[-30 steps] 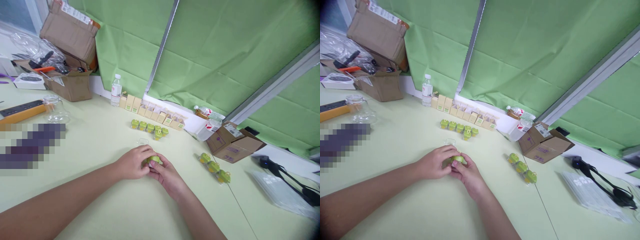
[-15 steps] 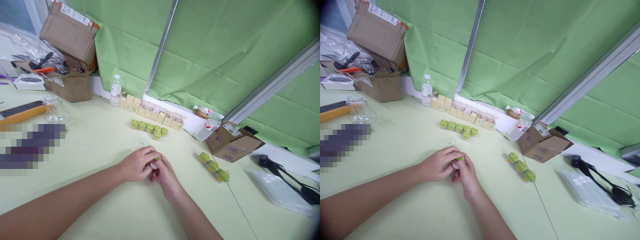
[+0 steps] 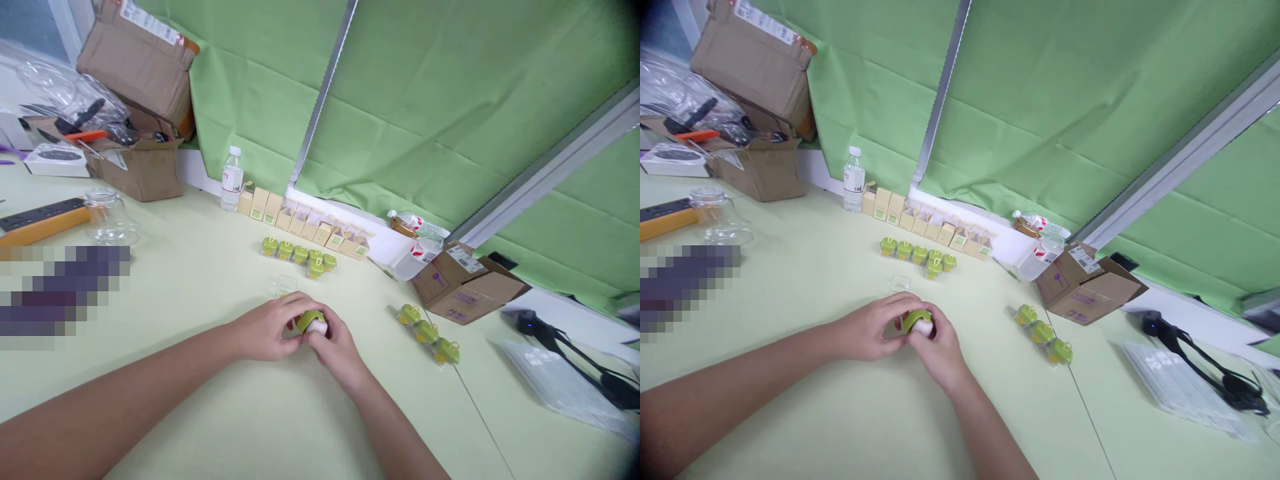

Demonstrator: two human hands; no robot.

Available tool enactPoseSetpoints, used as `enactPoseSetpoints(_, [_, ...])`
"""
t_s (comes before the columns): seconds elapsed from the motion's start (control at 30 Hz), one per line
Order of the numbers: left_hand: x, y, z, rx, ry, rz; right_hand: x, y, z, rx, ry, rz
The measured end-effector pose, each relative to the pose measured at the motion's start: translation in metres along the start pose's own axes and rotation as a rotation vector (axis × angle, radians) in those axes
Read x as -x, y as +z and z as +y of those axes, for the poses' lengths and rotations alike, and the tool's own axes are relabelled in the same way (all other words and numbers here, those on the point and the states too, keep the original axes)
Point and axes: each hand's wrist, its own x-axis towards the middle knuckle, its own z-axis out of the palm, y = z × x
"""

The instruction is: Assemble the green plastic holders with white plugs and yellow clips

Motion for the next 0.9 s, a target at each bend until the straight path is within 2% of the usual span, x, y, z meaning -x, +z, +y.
enactPoseSetpoints(0.27, [0.0, -0.004, -0.007, -0.083, -0.068, 0.019, -0.004, -0.017, 0.001, -0.219, 0.139, -0.088])
enactPoseSetpoints(0.53, [-0.001, -0.005, -0.008, -0.138, -0.2, 0.075, -0.01, -0.036, 0.008, -0.204, 0.059, -0.033])
enactPoseSetpoints(0.73, [-0.001, -0.004, -0.01, -0.107, -0.202, 0.117, -0.016, -0.045, 0.014, 0.033, -0.006, 0.077])
enactPoseSetpoints(0.9, [-0.001, -0.004, -0.007, -0.08, -0.2, 0.119, -0.017, -0.047, 0.018, 0.502, -0.17, 0.169])
